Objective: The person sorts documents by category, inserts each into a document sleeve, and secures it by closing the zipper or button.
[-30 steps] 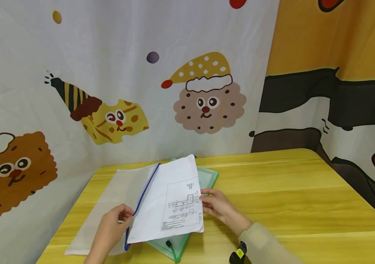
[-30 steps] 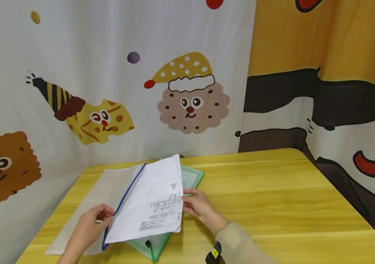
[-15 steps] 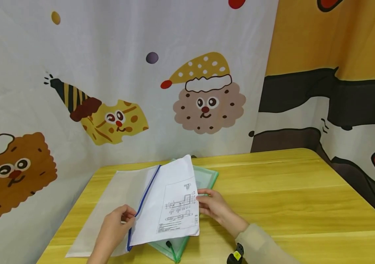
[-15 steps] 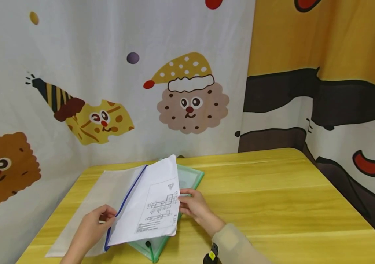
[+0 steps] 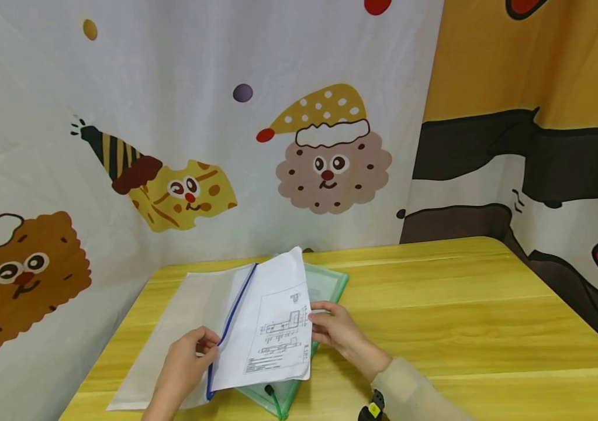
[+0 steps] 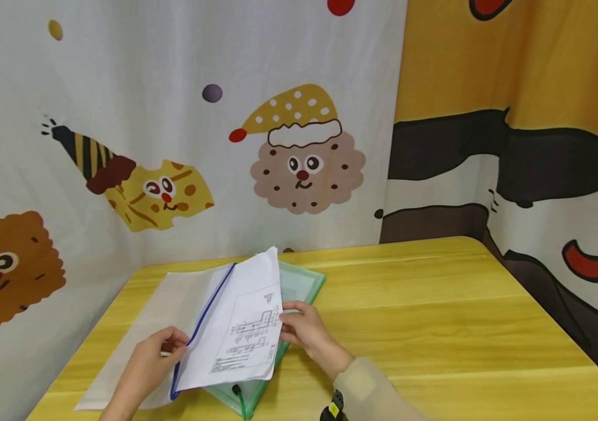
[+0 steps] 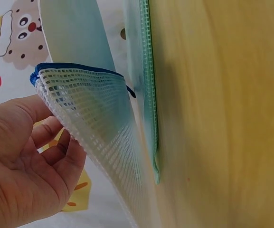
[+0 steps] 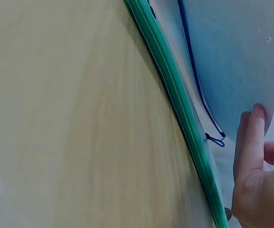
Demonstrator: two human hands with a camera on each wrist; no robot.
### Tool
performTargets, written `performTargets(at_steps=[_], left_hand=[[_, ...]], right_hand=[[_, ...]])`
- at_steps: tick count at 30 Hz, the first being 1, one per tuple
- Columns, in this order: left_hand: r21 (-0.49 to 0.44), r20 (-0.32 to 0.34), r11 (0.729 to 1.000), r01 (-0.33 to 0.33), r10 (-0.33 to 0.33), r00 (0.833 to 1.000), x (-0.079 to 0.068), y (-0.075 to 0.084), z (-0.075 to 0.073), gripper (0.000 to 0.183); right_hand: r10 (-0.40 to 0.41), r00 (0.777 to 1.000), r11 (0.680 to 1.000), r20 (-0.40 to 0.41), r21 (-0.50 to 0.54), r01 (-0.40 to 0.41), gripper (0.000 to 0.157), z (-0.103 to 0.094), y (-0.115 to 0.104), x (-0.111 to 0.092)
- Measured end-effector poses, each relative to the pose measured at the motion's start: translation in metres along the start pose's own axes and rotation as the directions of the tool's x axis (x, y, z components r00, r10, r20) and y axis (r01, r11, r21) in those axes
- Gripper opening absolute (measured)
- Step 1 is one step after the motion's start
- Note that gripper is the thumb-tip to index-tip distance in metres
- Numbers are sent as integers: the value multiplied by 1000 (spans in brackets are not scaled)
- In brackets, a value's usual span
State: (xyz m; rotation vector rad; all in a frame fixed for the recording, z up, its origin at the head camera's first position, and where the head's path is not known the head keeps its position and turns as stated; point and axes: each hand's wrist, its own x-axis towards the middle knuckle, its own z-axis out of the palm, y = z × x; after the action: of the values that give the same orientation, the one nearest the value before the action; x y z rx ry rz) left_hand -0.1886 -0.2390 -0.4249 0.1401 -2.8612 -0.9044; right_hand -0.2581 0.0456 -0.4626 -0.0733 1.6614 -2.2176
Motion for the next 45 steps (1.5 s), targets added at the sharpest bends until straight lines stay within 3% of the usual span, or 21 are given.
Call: performTargets(at_steps=[28,45], left_hand=[[0,1,1000,21,-21,1000,3,3,4,8],[-11,4,1000,-5,5,1000,0,7,4,9]], right_hand=[[1,1000,1000,8,-8,-1,37,9,7,1],[4,999,1000,32,-14,-3,37,19,11,1]])
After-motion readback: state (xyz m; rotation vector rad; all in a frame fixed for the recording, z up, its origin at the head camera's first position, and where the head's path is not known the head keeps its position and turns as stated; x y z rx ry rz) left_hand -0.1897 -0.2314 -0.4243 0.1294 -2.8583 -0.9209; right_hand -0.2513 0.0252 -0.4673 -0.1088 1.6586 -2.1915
